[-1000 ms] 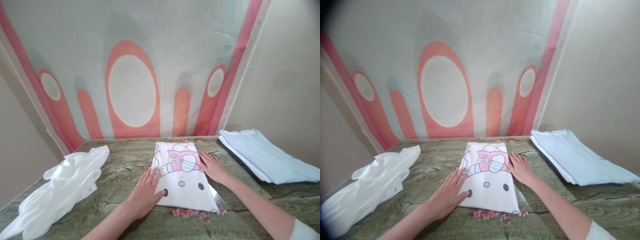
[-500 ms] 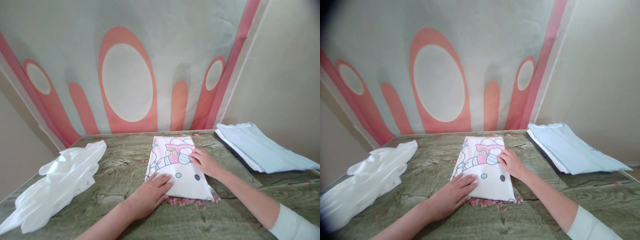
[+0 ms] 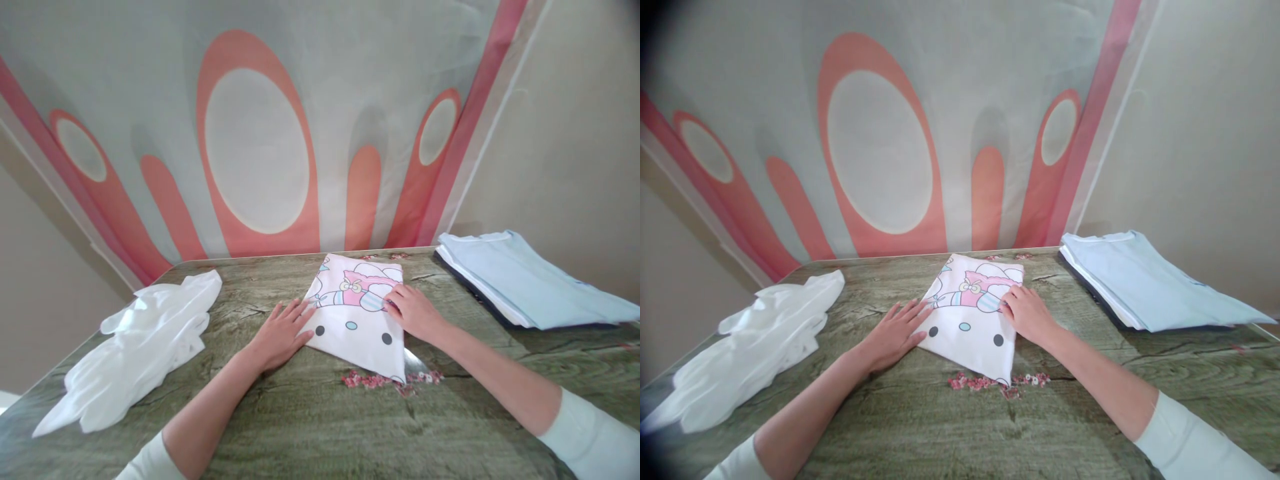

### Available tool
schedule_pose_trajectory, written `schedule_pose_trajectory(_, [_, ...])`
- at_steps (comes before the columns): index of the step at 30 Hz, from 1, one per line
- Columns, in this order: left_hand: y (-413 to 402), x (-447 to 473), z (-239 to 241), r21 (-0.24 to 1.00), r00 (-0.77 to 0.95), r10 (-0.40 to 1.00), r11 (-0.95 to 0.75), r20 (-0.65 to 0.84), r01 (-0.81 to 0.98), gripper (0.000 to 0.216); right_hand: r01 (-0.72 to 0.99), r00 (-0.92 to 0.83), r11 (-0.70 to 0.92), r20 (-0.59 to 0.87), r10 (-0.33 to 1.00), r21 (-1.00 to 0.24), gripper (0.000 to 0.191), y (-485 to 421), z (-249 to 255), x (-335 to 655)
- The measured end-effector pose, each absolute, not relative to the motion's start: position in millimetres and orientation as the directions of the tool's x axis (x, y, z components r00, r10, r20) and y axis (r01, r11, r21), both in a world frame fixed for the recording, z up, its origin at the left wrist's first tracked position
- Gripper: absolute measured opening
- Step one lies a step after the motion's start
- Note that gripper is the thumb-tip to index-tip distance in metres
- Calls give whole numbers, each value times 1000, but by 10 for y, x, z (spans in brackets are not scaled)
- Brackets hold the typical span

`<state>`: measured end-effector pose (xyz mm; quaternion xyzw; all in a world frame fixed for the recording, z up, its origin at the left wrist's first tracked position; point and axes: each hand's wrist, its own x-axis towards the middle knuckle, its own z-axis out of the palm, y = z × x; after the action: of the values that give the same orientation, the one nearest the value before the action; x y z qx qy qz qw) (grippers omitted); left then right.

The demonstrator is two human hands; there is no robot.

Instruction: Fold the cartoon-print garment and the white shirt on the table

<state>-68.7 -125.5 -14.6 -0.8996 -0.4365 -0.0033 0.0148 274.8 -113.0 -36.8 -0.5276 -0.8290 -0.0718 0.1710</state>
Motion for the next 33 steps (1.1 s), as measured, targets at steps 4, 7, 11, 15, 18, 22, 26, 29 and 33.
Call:
schedule_pose_trajectory(4, [-1337, -624, -109, -75, 597, 799, -592, 72, 802, 48, 913, -386, 407, 345, 856, 11, 23, -1216, -329, 2682])
schedule_pose_trajectory(7, [-1568, -372, -34, -18, 710, 704, -710, 28, 704, 48, 912, -381, 410, 361, 851, -4, 25, -1269, -320, 2636])
schedule_pose_trajectory(11, [-1797, -103, 4, 83, 809, 586, -804, -59, 588, 55, 845, -473, 531, 368, 800, -68, 35, -1287, -360, 2585])
schedule_pose_trajectory(15, [-1808, -74, -24, 102, 815, 573, -809, -86, 579, 60, 779, -553, 607, 281, 784, -159, 41, -1244, -438, 2584])
schedule_pose_trajectory(18, [-1718, -128, -53, 66, 817, 572, -815, -67, 576, 59, 795, -536, 578, 233, 812, -184, 45, -1205, -476, 2611])
schedule_pose_trajectory(22, [-1503, -258, -71, -8, 778, 627, -779, -19, 627, 58, 812, -515, 555, 225, 827, -181, 48, -1191, -485, 2627])
schedule_pose_trajectory(26, [-1376, -373, -58, -29, 713, 701, -712, 25, 701, 55, 802, -519, 570, 266, 812, -177, 45, -1215, -479, 2606])
schedule_pose_trajectory(29, [-1472, -349, -33, 19, 730, 684, -730, -3, 683, 54, 795, -506, 573, 304, 807, -199, 42, -1257, -469, 2577])
schedule_pose_trajectory(33, [-1707, -225, 10, 99, 809, 585, -803, -57, 588, 54, 732, -560, 639, 327, 761, -236, 41, -1364, -422, 2517])
